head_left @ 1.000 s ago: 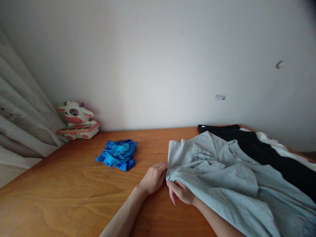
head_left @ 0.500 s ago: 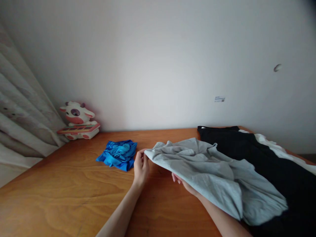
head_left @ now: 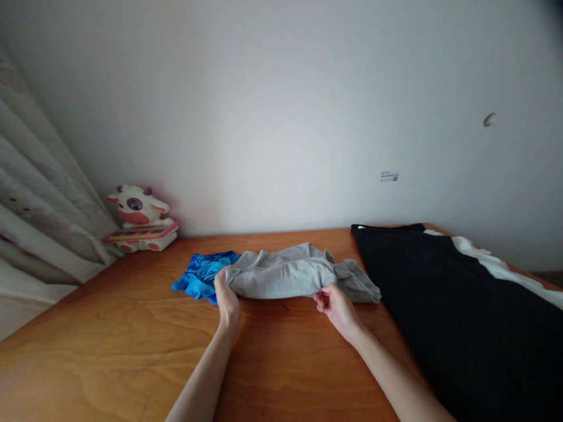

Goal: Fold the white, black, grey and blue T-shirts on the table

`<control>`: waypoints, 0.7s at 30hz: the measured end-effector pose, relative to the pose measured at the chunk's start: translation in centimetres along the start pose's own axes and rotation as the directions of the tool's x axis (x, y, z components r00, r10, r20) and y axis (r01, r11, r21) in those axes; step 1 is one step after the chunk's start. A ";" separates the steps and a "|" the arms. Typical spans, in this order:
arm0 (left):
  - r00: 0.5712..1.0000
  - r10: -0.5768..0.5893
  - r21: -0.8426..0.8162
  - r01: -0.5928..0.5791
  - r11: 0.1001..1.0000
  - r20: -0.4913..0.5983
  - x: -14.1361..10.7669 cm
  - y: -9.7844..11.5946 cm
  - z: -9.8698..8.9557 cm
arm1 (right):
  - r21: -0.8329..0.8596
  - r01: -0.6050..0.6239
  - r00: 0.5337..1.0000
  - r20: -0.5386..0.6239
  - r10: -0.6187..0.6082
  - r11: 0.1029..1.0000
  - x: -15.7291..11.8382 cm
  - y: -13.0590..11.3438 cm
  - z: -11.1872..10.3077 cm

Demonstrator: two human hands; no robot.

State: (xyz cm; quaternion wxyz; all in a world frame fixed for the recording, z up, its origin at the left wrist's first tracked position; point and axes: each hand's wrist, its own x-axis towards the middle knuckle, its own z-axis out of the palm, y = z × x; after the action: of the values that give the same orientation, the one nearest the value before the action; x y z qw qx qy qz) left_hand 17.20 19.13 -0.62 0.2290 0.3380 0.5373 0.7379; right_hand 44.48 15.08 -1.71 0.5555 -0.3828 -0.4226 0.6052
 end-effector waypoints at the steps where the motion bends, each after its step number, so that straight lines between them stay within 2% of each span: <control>1: 0.997 0.069 0.113 -0.073 0.991 0.035 -0.6 0.3 0.1 | -0.024 -0.006 1.000 0.007 0.006 1.000 -0.4 0.0 0.2; 2: 0.984 0.149 0.249 -0.169 0.954 0.094 -1.4 0.5 0.3 | -0.065 -0.007 0.999 0.034 0.009 0.998 -1.0 -0.2 0.5; 4: 0.920 0.270 0.492 -0.382 0.782 0.285 -2.9 0.9 0.5 | -0.196 0.015 0.986 0.168 0.019 0.981 -2.4 -0.6 1.3; 5: 0.880 0.279 0.563 -0.462 0.685 0.383 -3.7 0.9 0.7 | -0.276 0.047 0.967 0.253 0.025 0.960 -3.0 -0.8 1.7; 7: 0.826 0.210 0.641 -0.544 0.541 0.524 -4.7 0.8 0.8 | -0.408 0.140 0.928 0.372 0.025 0.902 -3.9 -1.0 2.2; 9: 0.776 0.145 0.642 -0.598 0.480 0.614 -4.9 0.5 0.8 | -0.482 0.217 0.942 0.331 -0.054 0.849 -4.1 -1.1 2.2; 11: 0.713 0.165 0.579 -0.663 0.474 0.682 -4.5 0.3 0.7 | -0.515 0.271 0.962 0.155 -0.223 0.813 -3.6 -1.3 1.7; 12: 0.686 0.193 0.543 -0.690 0.479 0.702 -4.2 0.2 0.6 | -0.522 0.291 0.947 0.039 -0.319 0.802 -3.2 -1.5 1.3; 14: 0.664 0.236 0.495 -0.708 0.503 0.710 -3.6 0.3 0.4 | -0.531 0.319 0.856 -0.195 -0.480 0.785 -2.3 -1.9 0.1; 16: 0.667 0.249 0.456 -0.690 0.562 0.703 -3.4 0.5 0.3 | -0.547 0.306 0.740 -0.378 -0.556 0.779 -1.3 -2.4 -1.4; 17: 0.666 0.250 0.423 -0.674 0.605 0.703 -3.4 0.7 0.3 | -0.555 0.286 0.698 -0.438 -0.567 0.781 -0.8 -2.5 -2.1; 18: 0.664 0.249 0.381 -0.651 0.656 0.705 -3.5 1.0 0.4 | -0.563 0.262 0.679 -0.469 -0.564 0.784 -0.4 -2.6 -2.7; 19: 0.660 0.239 0.331 -0.616 0.715 0.712 -3.7 1.3 0.4 | -0.575 0.239 0.682 -0.475 -0.557 0.782 -0.1 -2.6 -3.3; 21: 0.642 0.188 0.219 -0.499 0.839 0.743 -4.1 1.9 0.5 | -0.631 0.208 0.722 -0.416 -0.553 0.747 0.3 -2.3 -4.0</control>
State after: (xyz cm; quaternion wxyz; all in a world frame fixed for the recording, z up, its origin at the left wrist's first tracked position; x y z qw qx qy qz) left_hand 20.37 16.01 0.28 0.1902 0.7272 0.4748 0.4577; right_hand 48.97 15.80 -0.91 0.6415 -0.5887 -0.4581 0.1790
